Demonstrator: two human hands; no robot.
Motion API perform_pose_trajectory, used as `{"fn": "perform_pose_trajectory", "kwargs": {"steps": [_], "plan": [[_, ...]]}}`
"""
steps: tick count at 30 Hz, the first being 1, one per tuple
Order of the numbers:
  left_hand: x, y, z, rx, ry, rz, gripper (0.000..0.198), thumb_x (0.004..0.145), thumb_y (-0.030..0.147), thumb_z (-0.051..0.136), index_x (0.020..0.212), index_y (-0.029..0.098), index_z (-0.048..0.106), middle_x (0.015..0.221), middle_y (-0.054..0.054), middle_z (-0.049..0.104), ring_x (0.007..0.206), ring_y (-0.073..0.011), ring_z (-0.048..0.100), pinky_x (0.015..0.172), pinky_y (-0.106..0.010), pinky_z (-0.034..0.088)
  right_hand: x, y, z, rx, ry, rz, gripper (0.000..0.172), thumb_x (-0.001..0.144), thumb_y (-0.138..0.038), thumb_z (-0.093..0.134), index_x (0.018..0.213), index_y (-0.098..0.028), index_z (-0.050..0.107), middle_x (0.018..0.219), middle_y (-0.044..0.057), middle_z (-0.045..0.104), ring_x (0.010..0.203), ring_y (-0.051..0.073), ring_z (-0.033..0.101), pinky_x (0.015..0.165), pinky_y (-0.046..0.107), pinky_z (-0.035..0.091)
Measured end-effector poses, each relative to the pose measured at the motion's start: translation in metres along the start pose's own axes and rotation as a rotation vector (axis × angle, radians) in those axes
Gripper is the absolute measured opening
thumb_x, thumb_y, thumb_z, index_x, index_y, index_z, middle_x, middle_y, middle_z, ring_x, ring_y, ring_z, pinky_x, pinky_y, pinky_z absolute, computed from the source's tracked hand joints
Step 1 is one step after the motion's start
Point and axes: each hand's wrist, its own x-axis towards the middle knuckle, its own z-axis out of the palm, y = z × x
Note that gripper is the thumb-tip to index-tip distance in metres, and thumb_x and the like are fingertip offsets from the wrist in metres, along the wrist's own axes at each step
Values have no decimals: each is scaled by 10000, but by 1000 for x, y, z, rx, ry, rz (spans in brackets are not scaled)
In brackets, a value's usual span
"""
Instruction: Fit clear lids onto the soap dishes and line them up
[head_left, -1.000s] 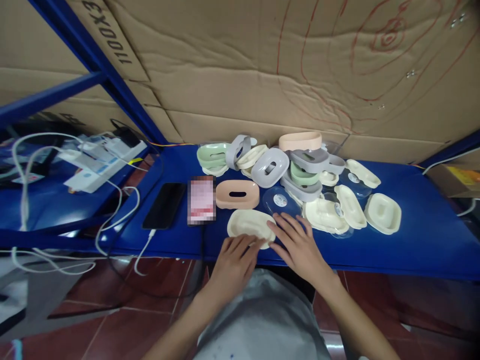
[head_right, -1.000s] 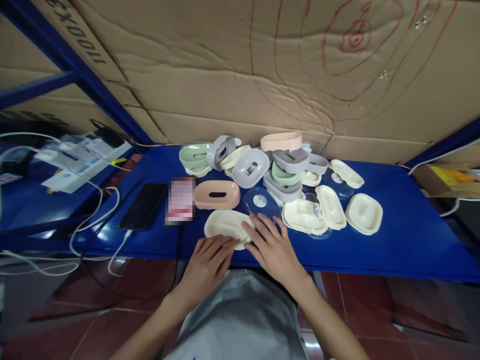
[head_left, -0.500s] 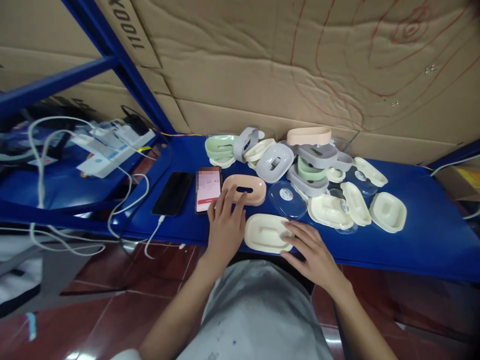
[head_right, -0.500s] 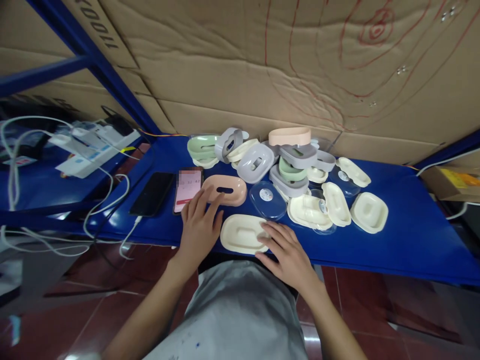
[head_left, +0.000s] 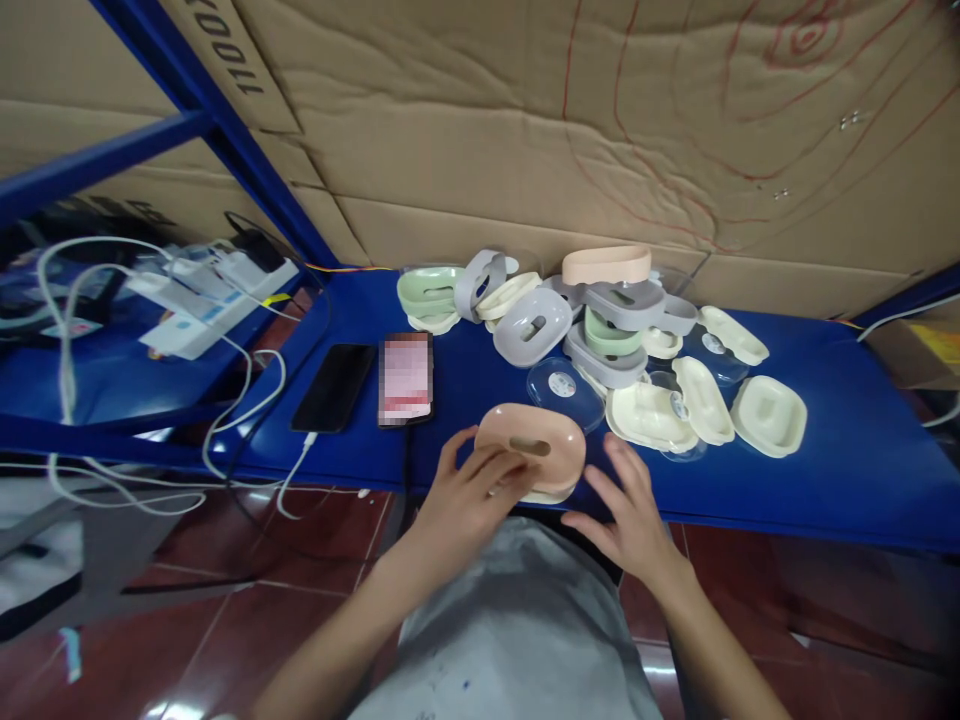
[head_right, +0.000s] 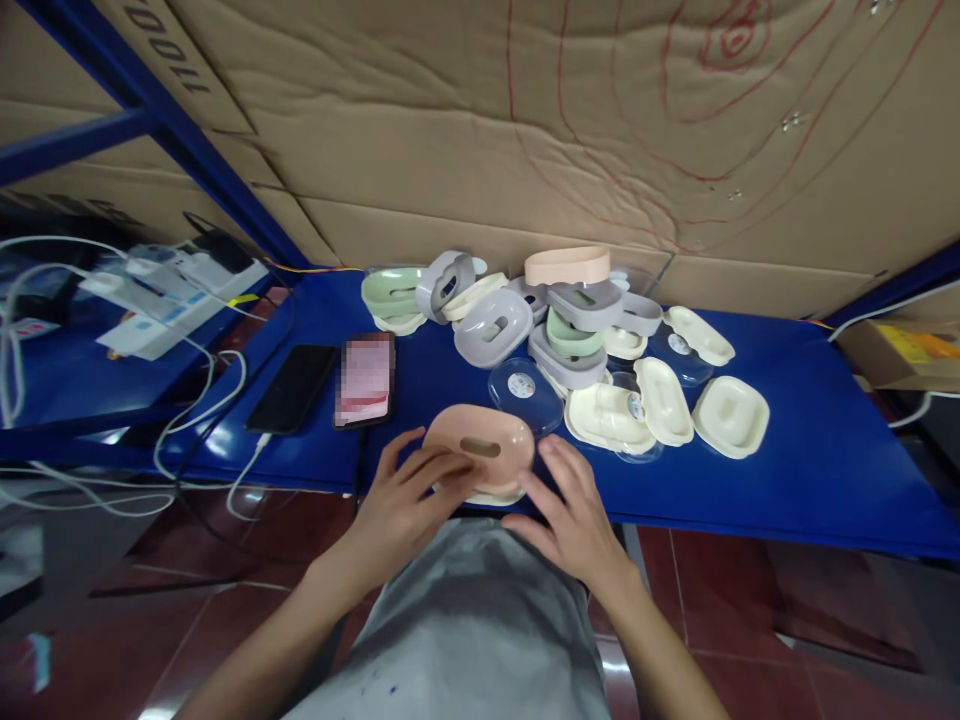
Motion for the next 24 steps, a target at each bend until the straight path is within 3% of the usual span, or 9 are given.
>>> {"fn": "perform_pose_trajectory", "kwargs": {"steps": [4, 7, 10, 16, 24], "plan": [[-7, 3, 8, 3, -43, -5, 372, 1020, 77, 577, 1302, 278, 712, 1236, -55, 775, 1209, -251, 676, 1226, -533, 360, 13, -5, 0, 12, -179, -57, 613, 1016, -329, 681, 1596, -310, 481, 1553, 99, 608, 1522, 330, 488, 1220, 585, 485], [-10, -3, 9, -13, -40, -18, 336, 1046, 234, 635, 1377, 271, 680, 1298, -86, 747, 1297, -279, 645, 1235, -551, 381, 19, -6, 2, 55, -219, -58, 505, 1035, -312, 653, 1529, -270, 554, 1483, 86, 669, 1480, 292, 544, 1233, 565, 482], [-13, -11, 9, -23, -36, 4, 358, 1051, 351, 653, 1388, 229, 666, 1395, -116, 702, 1392, -296, 596, 1238, -535, 411, 20, -5, 2, 86, -247, -42, 470, 1040, -320, 649, 1502, -271, 577, 1483, 81, 667, 1474, 287, 551, 1241, 575, 477], [-27, -17, 18, -3, 56, 40, 272, 1042, 219, 662, 1312, 219, 691, 1293, -77, 771, 1265, -242, 687, 1135, -445, 504, 23, -10, 0, 127, -293, -26, 433, 1037, -229, 617, 1470, -237, 594, 1492, 74, 658, 1534, 273, 475, 1281, 572, 442], [-32, -14, 29, -71, 131, -18, 161, 1038, 223, 680, 1192, 228, 727, 1214, -59, 806, 1180, -215, 724, 1042, -404, 512, 24, -4, -4, 101, -335, 3, 573, 1060, -285, 563, 1617, -281, 429, 1644, 91, 508, 1577, 311, 406, 1266, 622, 424]]}}
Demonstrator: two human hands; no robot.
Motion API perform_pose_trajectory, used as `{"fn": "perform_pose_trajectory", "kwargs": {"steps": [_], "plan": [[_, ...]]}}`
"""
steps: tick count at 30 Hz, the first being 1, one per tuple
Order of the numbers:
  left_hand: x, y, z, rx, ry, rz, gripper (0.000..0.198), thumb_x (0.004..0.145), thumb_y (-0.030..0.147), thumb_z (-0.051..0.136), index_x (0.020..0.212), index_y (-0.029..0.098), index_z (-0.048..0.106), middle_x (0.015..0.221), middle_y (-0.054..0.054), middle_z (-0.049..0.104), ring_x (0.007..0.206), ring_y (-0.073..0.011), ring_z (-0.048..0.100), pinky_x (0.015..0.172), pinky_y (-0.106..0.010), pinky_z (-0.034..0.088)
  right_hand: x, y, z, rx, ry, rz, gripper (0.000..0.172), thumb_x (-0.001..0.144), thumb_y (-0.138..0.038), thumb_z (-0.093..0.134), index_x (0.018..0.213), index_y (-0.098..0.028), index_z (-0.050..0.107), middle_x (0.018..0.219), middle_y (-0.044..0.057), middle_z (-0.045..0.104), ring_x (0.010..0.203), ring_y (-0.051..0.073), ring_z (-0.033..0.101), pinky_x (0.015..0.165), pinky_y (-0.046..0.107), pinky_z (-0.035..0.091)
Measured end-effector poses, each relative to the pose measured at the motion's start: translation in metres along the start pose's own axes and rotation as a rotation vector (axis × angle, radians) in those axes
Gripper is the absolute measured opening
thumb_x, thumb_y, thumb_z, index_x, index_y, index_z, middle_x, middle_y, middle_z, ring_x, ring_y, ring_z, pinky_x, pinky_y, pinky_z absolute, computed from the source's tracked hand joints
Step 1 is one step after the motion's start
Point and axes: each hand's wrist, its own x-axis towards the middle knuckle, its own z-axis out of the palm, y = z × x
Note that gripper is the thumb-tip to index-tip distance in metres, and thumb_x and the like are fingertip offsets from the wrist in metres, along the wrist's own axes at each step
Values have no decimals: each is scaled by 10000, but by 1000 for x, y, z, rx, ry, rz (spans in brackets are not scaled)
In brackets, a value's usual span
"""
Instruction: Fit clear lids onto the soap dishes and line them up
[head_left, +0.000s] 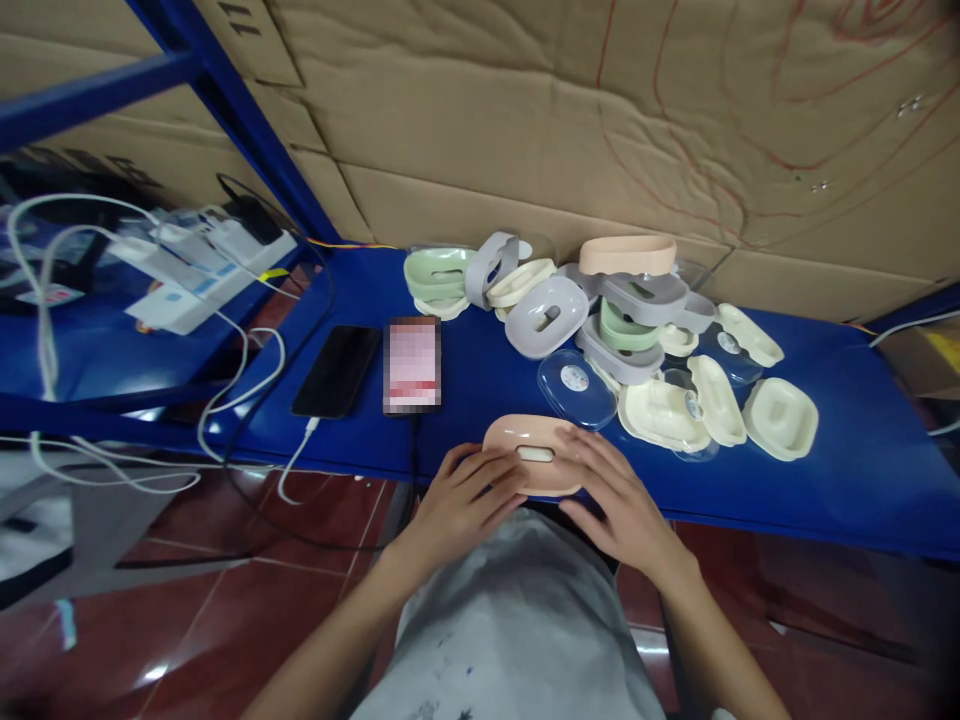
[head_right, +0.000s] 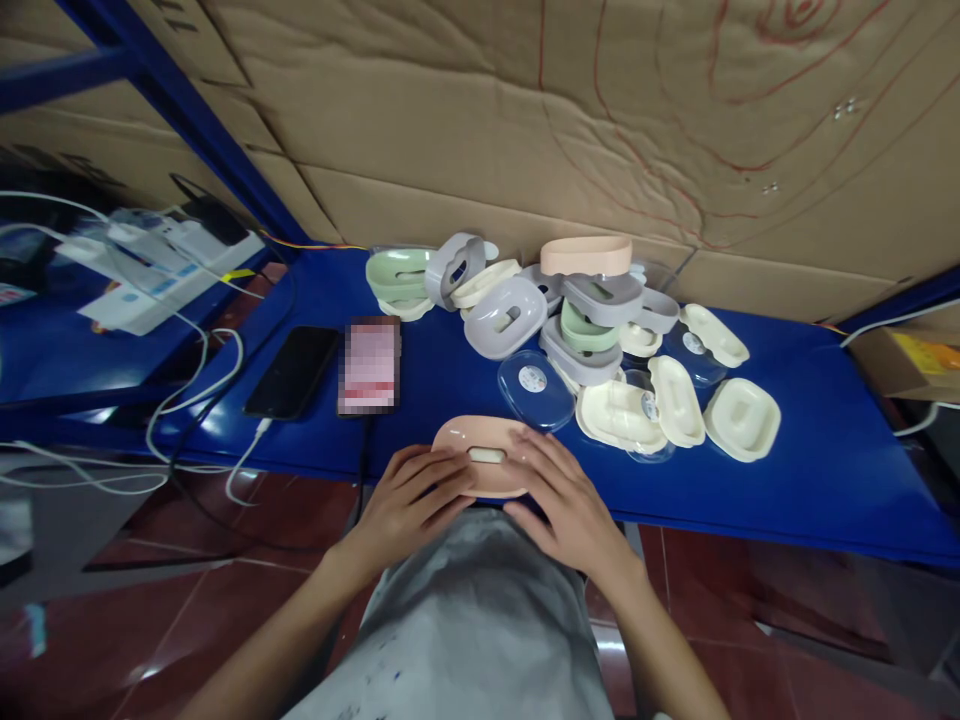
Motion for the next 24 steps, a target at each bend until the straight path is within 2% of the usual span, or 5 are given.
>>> {"fn": "perform_pose_trajectory", "kwargs": {"steps": [5, 9, 12, 18, 24], "plan": [[-5, 0, -2, -2, 59, -22, 171, 1004, 194, 710, 1172, 221, 716, 1173, -62, 808, 1140, -225, 728, 1009, -409, 508, -1, 12, 4, -166, 147, 202, 651, 1080, -283, 534, 1688, -280, 304, 1631, 124, 509, 1556, 331, 416, 1260, 628, 401], [-13, 0, -6, 1, 93, -59, 189, 984, 185, 721, 1171, 216, 711, 1160, -78, 801, 1112, -249, 726, 978, -427, 506, -1, 14, 12, -267, 240, 237, 625, 1036, -378, 647, 1616, -252, 452, 1389, 156, 630, 1377, 352, 566, 1173, 614, 483], [-16, 0, -8, -11, 76, -70, 184, 998, 198, 698, 1181, 213, 704, 1186, -89, 789, 1132, -260, 716, 992, -444, 504, -3, 14, 14, -303, 278, 239, 538, 1044, -318, 633, 1569, -279, 521, 1295, 139, 630, 1306, 337, 596, 1102, 582, 538], [-12, 1, -10, -25, 96, -37, 210, 990, 163, 692, 1199, 181, 683, 1170, -113, 767, 1096, -264, 713, 968, -446, 528, -15, 14, 7, -153, 355, 228, 534, 1048, -180, 593, 1559, -319, 521, 1327, 121, 622, 1296, 290, 613, 1105, 535, 550], [-16, -1, -9, -46, 71, -39, 185, 987, 148, 694, 1165, 197, 690, 1185, -107, 751, 1114, -250, 709, 1007, -448, 534, -29, 12, 6, -30, 323, 266, 502, 997, -292, 717, 1459, -230, 530, 1437, 172, 557, 1499, 355, 482, 1169, 610, 507]]}}
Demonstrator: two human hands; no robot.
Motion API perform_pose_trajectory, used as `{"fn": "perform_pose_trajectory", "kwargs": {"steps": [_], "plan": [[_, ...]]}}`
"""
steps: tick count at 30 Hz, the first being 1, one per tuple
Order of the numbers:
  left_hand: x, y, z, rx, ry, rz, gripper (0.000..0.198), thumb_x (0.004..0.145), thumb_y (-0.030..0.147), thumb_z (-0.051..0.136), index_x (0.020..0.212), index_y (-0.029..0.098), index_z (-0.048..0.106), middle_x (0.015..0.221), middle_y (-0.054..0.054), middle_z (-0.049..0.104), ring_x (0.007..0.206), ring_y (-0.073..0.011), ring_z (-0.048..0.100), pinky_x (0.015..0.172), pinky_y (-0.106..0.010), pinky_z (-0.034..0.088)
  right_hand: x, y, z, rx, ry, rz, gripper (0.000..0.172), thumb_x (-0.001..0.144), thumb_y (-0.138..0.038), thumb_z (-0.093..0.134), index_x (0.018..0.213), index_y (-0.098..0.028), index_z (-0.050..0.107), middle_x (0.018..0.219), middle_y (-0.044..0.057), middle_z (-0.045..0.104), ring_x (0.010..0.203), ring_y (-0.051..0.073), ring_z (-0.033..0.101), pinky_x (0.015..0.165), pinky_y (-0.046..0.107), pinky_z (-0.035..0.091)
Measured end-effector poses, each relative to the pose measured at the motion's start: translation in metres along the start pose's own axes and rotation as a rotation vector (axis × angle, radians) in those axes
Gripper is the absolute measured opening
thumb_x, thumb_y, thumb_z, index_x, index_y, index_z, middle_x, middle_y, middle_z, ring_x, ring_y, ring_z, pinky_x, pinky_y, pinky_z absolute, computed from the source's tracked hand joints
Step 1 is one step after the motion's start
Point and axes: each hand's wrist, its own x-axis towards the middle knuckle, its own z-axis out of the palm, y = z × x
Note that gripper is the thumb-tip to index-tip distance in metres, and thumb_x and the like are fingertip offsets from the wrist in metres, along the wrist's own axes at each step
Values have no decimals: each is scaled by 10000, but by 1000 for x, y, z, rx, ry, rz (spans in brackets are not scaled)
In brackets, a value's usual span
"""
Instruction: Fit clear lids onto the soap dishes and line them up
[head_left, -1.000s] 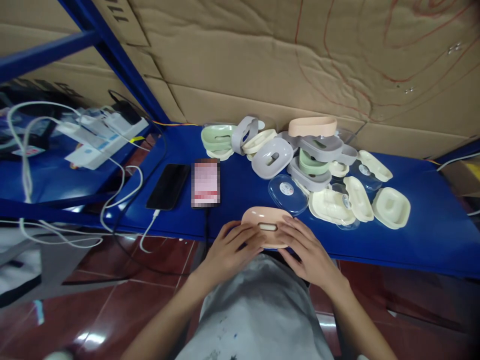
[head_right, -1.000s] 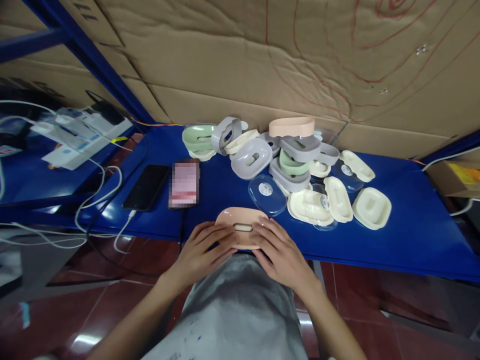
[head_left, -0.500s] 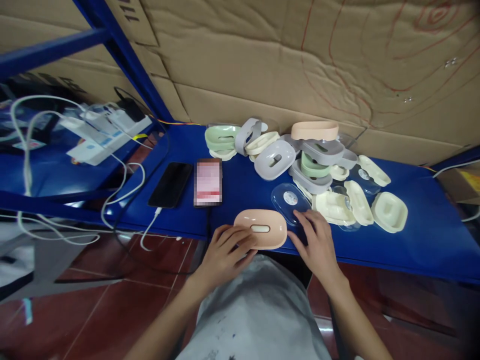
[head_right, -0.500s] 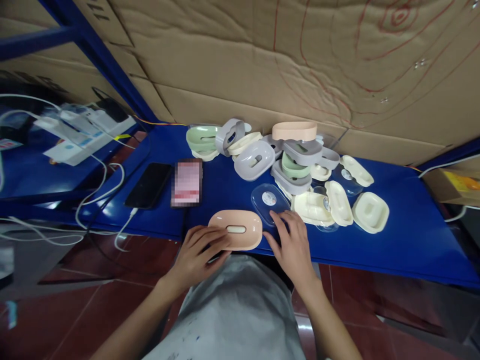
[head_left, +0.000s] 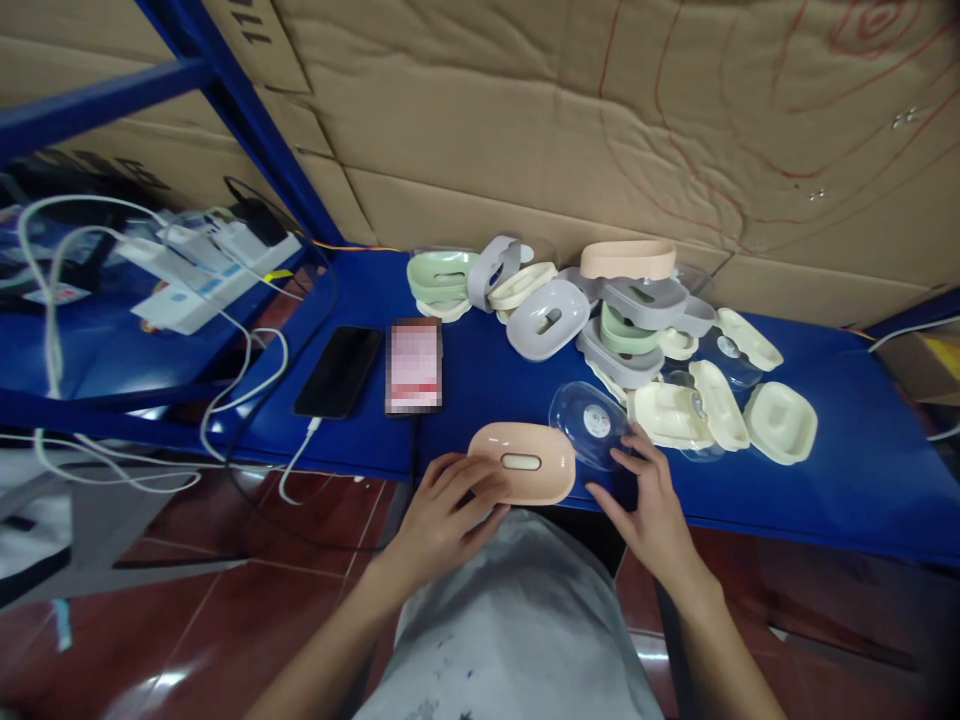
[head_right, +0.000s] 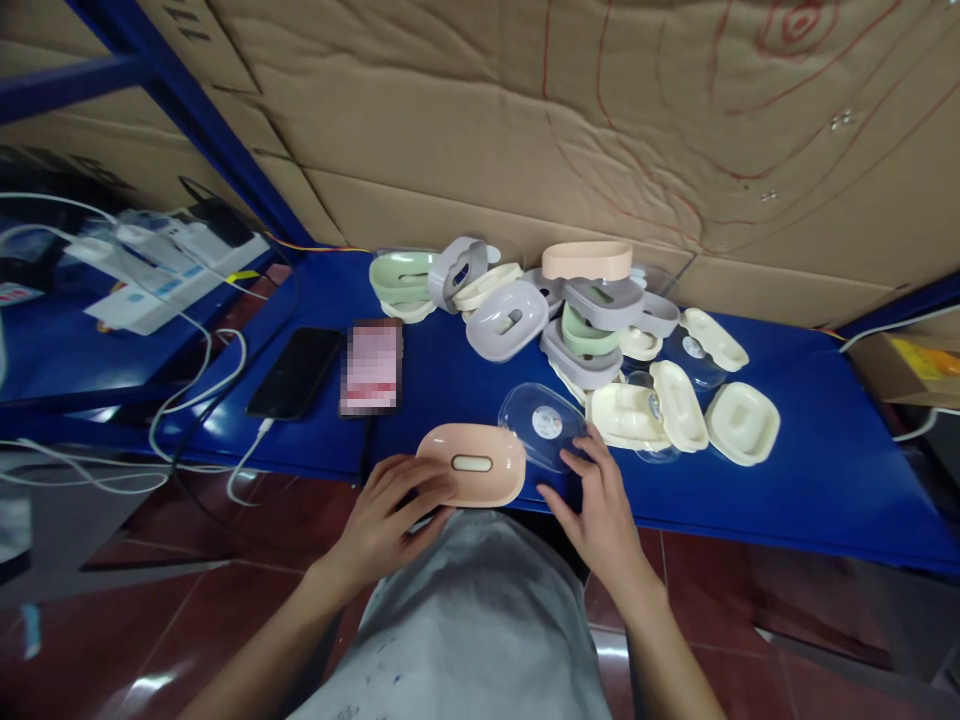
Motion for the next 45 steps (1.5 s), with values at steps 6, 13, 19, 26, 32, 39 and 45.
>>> {"fn": "perform_pose_trajectory", "kwargs": {"steps": [6, 13, 19, 26, 32, 39, 45], "plan": [[-2, 2, 4, 5, 33, 2, 198, 970, 134, 720, 1160, 184, 693, 1218, -117, 717, 1121, -265, 703, 1013, -477, 560, 3, -1, -1, 59, 1, 7, 479, 1029, -236, 658, 1490, -274, 535, 1422, 131, 609, 1459, 308, 542, 1165, 562, 536], [2, 5, 20, 7, 176, -53, 403, 983, 258, 760, 1366, 217, 643, 1507, -165, 499, 1370, -297, 599, 1062, -440, 620, 3, -22, 3, 114, 32, -130, 639, 1003, -143, 672, 1583, -359, 516, 1441, 110, 584, 1431, 299, 570, 1153, 510, 563], [7, 1, 25, -52, 90, -25, 483, 1003, 289, 737, 1459, 225, 591, 1505, -167, 564, 1427, -319, 581, 1123, -491, 593, 4, -32, 7, 68, 0, -230, 728, 969, -101, 703, 1626, -308, 469, 1488, 144, 558, 1489, 332, 506, 1176, 558, 542], [7, 1, 21, -112, 115, -57, 414, 974, 275, 776, 1354, 194, 631, 1414, -166, 630, 1353, -307, 645, 1098, -492, 615, 7, -23, 10, 103, -39, -270, 721, 1006, -94, 639, 1650, -336, 422, 1551, 87, 590, 1545, 315, 450, 1192, 568, 535], [6, 1, 22, -107, 81, -67, 429, 994, 290, 752, 1391, 214, 609, 1452, -173, 615, 1382, -323, 631, 1095, -514, 617, 7, -18, 10, 99, -36, -249, 732, 1010, -127, 651, 1662, -343, 398, 1510, 84, 632, 1502, 304, 514, 1182, 561, 551], [6, 2, 24, -127, 70, -83, 434, 1011, 266, 727, 1422, 231, 588, 1501, -175, 586, 1455, -344, 570, 1118, -554, 592, 0, -23, 15, 47, -2, -201, 718, 1030, -144, 620, 1674, -345, 372, 1516, 91, 633, 1492, 302, 530, 1188, 570, 540], [7, 2, 25, -170, 63, -71, 401, 1033, 263, 690, 1416, 189, 598, 1526, -186, 574, 1509, -333, 515, 1169, -533, 558, -2, -23, 18, 46, 75, -249, 744, 990, -77, 657, 1657, -300, 416, 1485, 104, 657, 1488, 303, 534, 1171, 550, 564]]}}
